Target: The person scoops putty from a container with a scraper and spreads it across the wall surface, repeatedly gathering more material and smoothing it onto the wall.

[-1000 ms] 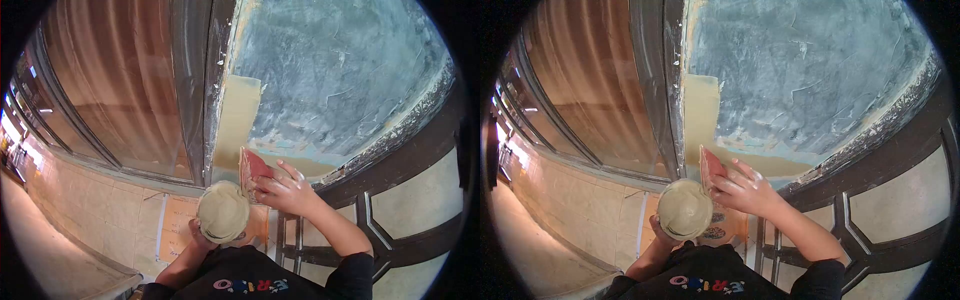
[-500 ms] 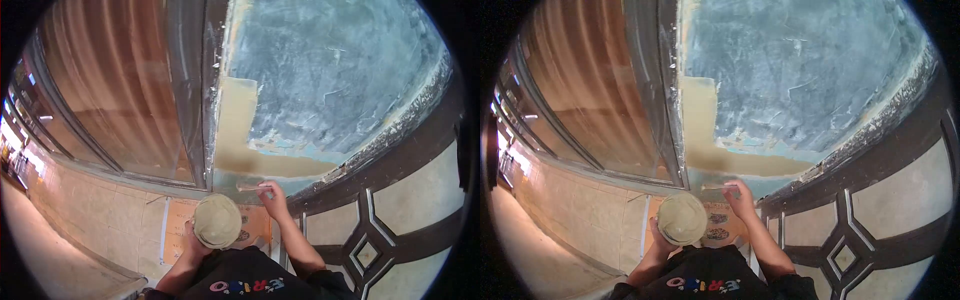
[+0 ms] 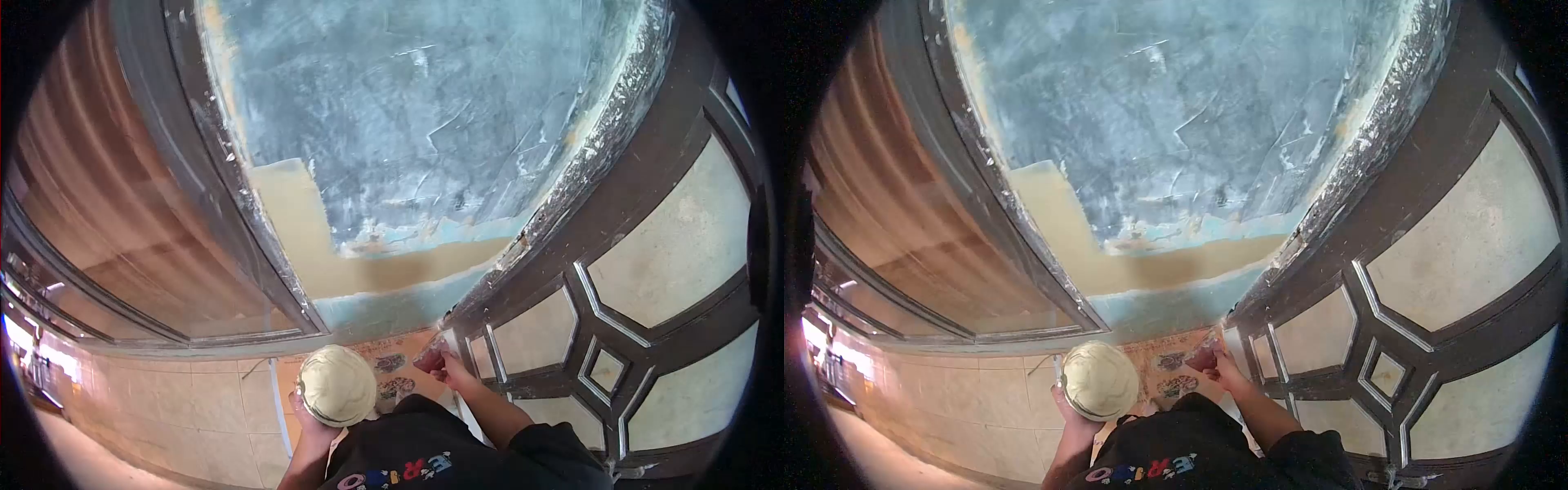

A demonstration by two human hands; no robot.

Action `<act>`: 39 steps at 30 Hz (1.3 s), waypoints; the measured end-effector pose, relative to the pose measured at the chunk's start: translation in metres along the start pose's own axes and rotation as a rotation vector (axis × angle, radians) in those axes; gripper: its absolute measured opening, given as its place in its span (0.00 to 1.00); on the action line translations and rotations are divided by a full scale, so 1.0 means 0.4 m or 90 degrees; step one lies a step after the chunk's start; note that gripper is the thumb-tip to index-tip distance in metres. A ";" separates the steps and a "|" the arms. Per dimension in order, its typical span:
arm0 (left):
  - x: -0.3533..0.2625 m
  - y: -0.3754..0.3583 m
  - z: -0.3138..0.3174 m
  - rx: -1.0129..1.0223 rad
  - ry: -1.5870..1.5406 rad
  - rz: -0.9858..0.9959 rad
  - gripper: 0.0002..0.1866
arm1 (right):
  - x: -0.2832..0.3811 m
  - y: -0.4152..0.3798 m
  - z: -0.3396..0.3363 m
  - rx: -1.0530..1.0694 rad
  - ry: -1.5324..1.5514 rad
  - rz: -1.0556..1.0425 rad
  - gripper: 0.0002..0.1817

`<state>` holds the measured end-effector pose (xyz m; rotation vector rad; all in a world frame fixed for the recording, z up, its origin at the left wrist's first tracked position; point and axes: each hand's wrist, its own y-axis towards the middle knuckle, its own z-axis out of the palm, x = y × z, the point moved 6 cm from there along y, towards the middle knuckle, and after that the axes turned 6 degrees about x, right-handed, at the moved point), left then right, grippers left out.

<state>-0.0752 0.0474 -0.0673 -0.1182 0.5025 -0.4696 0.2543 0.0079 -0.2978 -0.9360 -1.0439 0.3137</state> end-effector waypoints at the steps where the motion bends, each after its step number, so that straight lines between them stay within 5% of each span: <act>1: 0.011 0.002 0.007 0.003 -0.031 -0.012 0.40 | 0.012 0.011 -0.001 0.023 0.039 0.005 0.15; 11: 0.053 0.042 0.109 0.015 0.162 0.047 0.42 | 0.235 0.165 0.008 0.089 0.324 -0.170 0.22; 14: 0.077 0.067 0.101 -0.029 0.029 0.007 0.42 | 0.326 0.164 -0.007 0.137 0.311 -0.235 0.22; 22: 0.110 0.094 0.161 -0.039 0.049 0.033 0.42 | 0.358 0.212 -0.003 0.086 0.251 -0.198 0.21; 25: 0.132 0.085 0.200 -0.082 -0.473 0.137 0.41 | 0.361 0.231 0.048 0.153 0.248 -0.164 0.19; 26: 0.121 0.087 0.211 -0.037 -0.107 0.155 0.41 | 0.363 0.243 0.069 0.146 0.275 -0.184 0.20; 28: 0.136 0.095 0.188 -0.044 0.082 0.068 0.41 | 0.380 0.274 0.095 0.163 0.276 -0.223 0.23; 31: 0.150 0.086 0.162 -0.069 0.135 0.081 0.42 | 0.348 0.313 0.077 0.106 0.238 -0.210 0.28; 33: 0.169 0.079 0.129 -0.097 -0.035 0.041 0.43 | 0.301 0.327 0.036 0.050 0.214 -0.171 0.28; 36: 0.176 0.070 0.137 -0.116 0.028 0.072 0.42 | 0.269 0.314 -0.007 -0.025 0.206 -0.132 0.22; 39: 0.155 0.059 0.179 0.003 0.332 0.172 0.41 | 0.359 0.252 0.018 0.081 0.191 -0.265 0.22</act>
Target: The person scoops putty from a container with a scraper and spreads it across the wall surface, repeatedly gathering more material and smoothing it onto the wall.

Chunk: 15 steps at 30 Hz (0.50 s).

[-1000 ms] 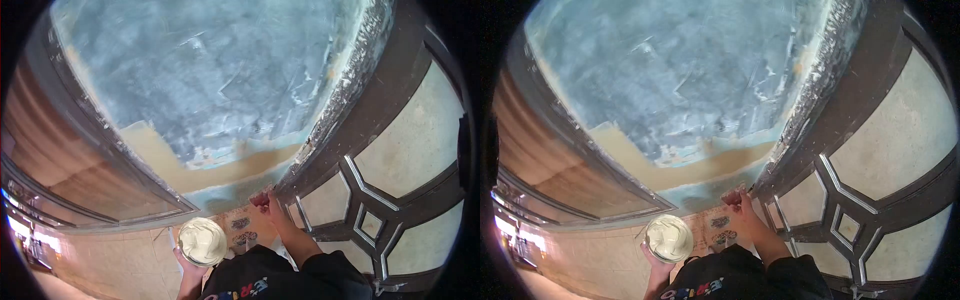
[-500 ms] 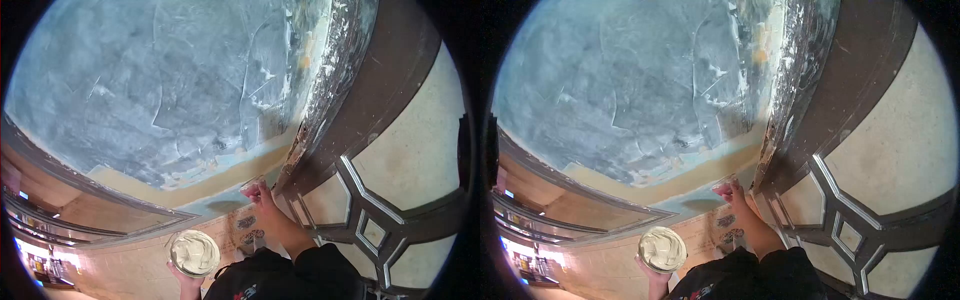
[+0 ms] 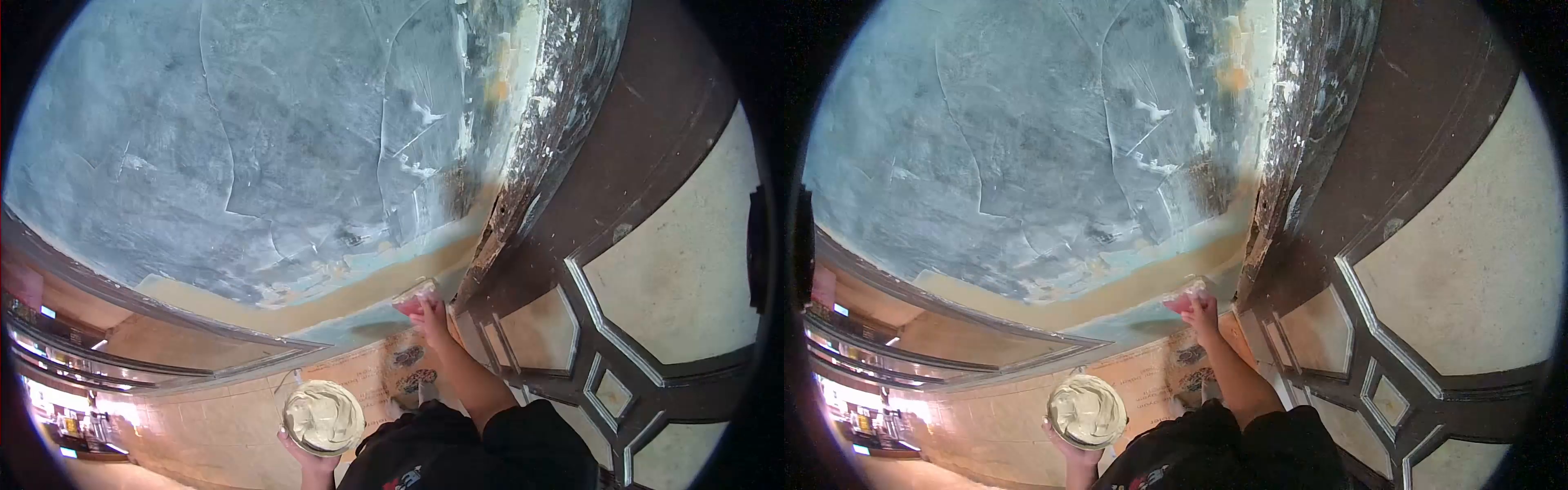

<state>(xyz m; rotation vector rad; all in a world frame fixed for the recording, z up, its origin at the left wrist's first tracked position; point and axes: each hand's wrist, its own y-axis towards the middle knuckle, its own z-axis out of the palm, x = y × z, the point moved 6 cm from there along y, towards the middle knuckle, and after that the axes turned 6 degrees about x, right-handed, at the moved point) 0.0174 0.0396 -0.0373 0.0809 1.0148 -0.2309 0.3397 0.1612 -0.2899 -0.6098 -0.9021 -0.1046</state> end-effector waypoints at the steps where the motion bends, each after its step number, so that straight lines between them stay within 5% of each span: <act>1: 0.020 0.004 -0.011 -0.048 -0.139 -0.063 0.41 | 0.028 0.002 0.015 -0.001 -0.001 0.000 0.22; 6: 0.024 0.007 0.036 -0.203 -0.734 -0.066 0.43 | 0.031 0.047 0.000 -0.018 -0.009 -0.037 0.23; 9: 0.030 0.013 0.006 -0.092 -0.240 -0.126 0.44 | -0.037 0.028 -0.062 -0.058 -0.066 0.003 0.24; 12: 0.030 0.007 -0.012 -0.107 -0.267 -0.110 0.46 | -0.064 -0.005 -0.050 -0.114 -0.121 -0.085 0.24; 14: 0.034 0.001 -0.035 -0.125 -0.233 -0.120 0.45 | -0.004 -0.041 0.028 -0.108 -0.536 -0.249 0.24; 15: 0.030 -0.001 -0.042 -0.123 -0.232 -0.119 0.45 | 0.024 -0.074 0.089 -0.057 -0.469 -0.237 0.21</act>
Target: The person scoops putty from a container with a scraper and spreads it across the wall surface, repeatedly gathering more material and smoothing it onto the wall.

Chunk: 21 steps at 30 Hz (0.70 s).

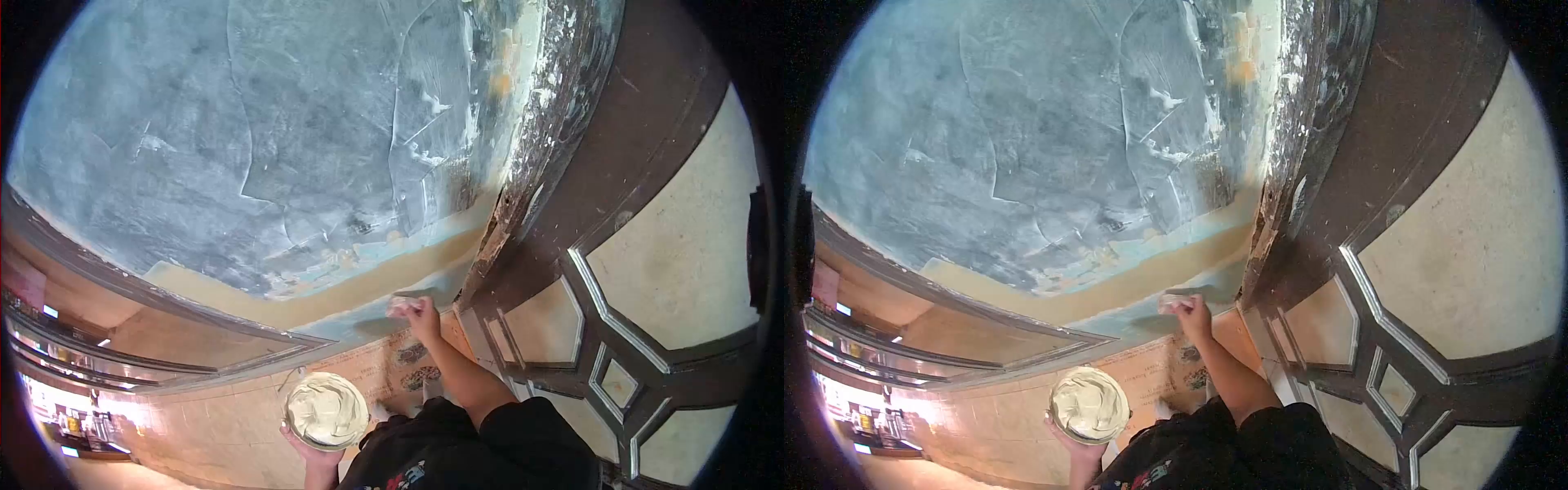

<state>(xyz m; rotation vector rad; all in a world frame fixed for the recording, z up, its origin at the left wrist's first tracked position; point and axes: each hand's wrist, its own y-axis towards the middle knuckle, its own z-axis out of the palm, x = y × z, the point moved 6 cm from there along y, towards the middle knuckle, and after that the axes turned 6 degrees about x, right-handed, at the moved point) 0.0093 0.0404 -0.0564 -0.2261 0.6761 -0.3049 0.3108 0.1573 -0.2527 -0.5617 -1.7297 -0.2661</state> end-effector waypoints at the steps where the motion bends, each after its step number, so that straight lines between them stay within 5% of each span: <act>1: -0.010 0.002 -0.004 0.009 0.030 0.012 0.45 | -0.006 0.011 0.032 -0.003 0.003 -0.003 0.21; 3: -0.030 0.000 -0.013 0.024 0.088 0.033 0.44 | 0.020 0.029 0.100 0.047 0.010 -0.166 0.17; 9: -0.076 -0.011 -0.037 0.038 0.048 0.026 0.41 | 0.029 0.045 -0.047 -0.204 0.006 -0.107 0.09; 10: -0.122 -0.020 -0.107 0.058 0.464 0.286 0.40 | 0.006 0.032 -0.061 -0.201 0.005 -0.108 0.09; 13: -0.144 -0.025 -0.060 0.089 0.265 0.107 0.38 | -0.008 -0.015 -0.073 -0.269 0.074 -0.064 0.09; 15: -0.143 -0.019 -0.069 0.099 0.022 0.041 0.40 | 0.066 -0.049 0.008 -0.080 -0.050 -0.124 0.10; 17: -0.145 -0.012 -0.077 0.093 -0.170 0.006 0.48 | 0.071 -0.047 0.090 -0.060 -0.142 -0.147 0.08; 19: -0.194 -0.049 -0.042 0.241 0.858 0.595 0.55 | 0.131 -0.035 0.116 -0.067 -0.159 -0.133 0.06; 21: -0.196 -0.043 -0.080 0.274 0.820 0.547 0.63 | 0.078 0.047 0.049 -0.138 0.012 -0.169 0.07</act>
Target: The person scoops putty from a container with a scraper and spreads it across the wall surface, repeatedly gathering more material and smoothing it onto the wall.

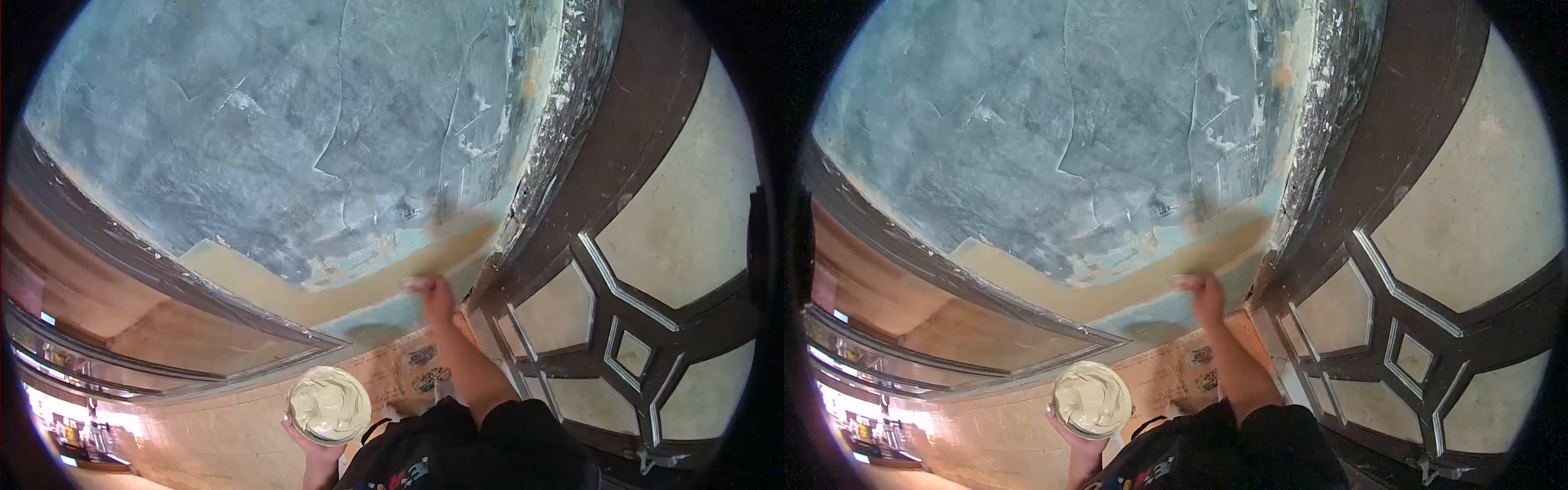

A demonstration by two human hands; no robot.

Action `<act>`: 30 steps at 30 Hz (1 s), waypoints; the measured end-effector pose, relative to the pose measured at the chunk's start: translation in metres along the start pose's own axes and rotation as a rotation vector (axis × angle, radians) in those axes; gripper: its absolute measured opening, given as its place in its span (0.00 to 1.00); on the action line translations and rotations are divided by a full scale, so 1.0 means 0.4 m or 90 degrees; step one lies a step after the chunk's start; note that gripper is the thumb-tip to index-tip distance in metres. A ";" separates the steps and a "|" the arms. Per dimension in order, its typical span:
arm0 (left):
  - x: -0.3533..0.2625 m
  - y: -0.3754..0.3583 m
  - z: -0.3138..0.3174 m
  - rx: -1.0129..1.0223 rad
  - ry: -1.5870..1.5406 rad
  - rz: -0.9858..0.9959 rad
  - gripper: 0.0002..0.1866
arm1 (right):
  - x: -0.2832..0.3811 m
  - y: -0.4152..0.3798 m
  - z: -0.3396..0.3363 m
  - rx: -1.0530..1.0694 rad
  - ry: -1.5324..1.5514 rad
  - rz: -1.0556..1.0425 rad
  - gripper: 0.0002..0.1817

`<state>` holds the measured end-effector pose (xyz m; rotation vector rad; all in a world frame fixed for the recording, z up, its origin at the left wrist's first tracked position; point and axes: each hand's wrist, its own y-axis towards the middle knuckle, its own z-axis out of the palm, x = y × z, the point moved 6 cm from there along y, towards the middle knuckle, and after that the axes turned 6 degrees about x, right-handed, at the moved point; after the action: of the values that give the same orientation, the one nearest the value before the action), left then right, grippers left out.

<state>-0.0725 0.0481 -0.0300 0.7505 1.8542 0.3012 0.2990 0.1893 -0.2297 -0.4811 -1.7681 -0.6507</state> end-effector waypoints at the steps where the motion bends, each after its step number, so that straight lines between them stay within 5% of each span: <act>1: 0.016 -0.003 -0.006 -0.006 -0.055 -0.028 0.62 | -0.026 0.029 -0.052 -0.019 0.148 -0.026 0.09; 2: 0.029 -0.004 -0.010 -0.015 -0.110 -0.055 0.62 | -0.049 0.058 -0.104 -0.036 0.295 -0.056 0.11; 3: 0.061 -0.007 -0.006 -0.172 -0.467 -0.253 0.63 | 0.008 0.065 -0.185 -0.053 0.432 -0.127 0.13; 4: 0.081 -0.034 0.002 -0.489 -0.823 -0.353 0.64 | -0.089 0.068 -0.269 -0.128 0.221 -0.053 0.15; 5: 0.027 0.001 0.007 -0.494 -0.895 -0.362 0.64 | -0.134 0.045 -0.303 -0.168 0.114 -0.019 0.16; 6: 0.015 0.026 -0.005 -0.147 -0.458 -0.217 0.64 | -0.179 0.023 -0.337 -0.205 0.009 0.022 0.17; 7: -0.030 0.038 -0.010 -0.030 -0.031 0.033 0.64 | -0.147 0.003 -0.343 -0.169 -0.168 0.013 0.20; 8: -0.031 0.018 -0.006 -0.019 0.032 0.082 0.64 | -0.119 -0.021 -0.350 -0.129 -0.346 0.006 0.23; 10: -0.059 0.033 0.017 -0.006 0.014 0.076 0.64 | -0.041 -0.106 -0.311 -0.076 -0.215 0.051 0.19; 12: -0.053 0.040 0.039 0.011 -0.095 0.012 0.65 | -0.080 -0.193 -0.234 -0.057 0.158 0.155 0.13; 13: 0.046 -0.004 0.027 -0.114 -0.383 -0.162 0.65 | -0.126 -0.243 -0.201 -0.039 0.303 0.262 0.10; 14: 0.039 0.006 0.033 -0.050 -0.297 -0.126 0.59 | -0.210 -0.287 -0.160 0.042 0.378 0.463 0.11; 17: -0.025 0.060 0.053 -0.020 -0.117 -0.031 0.46 | -0.191 -0.298 -0.128 0.002 0.290 0.633 0.09; 19: -0.043 0.067 0.055 -0.045 -0.021 0.020 0.42 | -0.162 -0.195 -0.105 0.051 0.436 0.469 0.10; 22: 0.048 0.039 0.079 -0.014 -0.283 -0.330 0.46 | -0.051 -0.018 -0.106 0.062 0.452 0.379 0.11; 24: 0.043 0.034 0.123 -0.187 -0.892 -0.489 0.48 | -0.063 0.056 -0.108 0.018 0.439 0.358 0.11; 27: 0.054 0.002 0.124 -0.176 -0.797 -0.483 0.47 | -0.226 0.059 -0.127 0.077 0.324 0.449 0.11; 29: 0.050 0.012 0.129 -0.168 -0.750 -0.473 0.47 | -0.306 -0.008 -0.159 0.113 0.415 0.388 0.10; 30: 0.003 0.046 0.097 -0.125 -0.392 -0.306 0.45 | -0.322 -0.044 -0.162 0.145 0.501 0.327 0.10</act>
<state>-0.0312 0.0579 -0.0370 0.2043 1.3342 -0.0604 0.3717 0.1345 -0.3426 -0.4181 -0.9013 -0.2108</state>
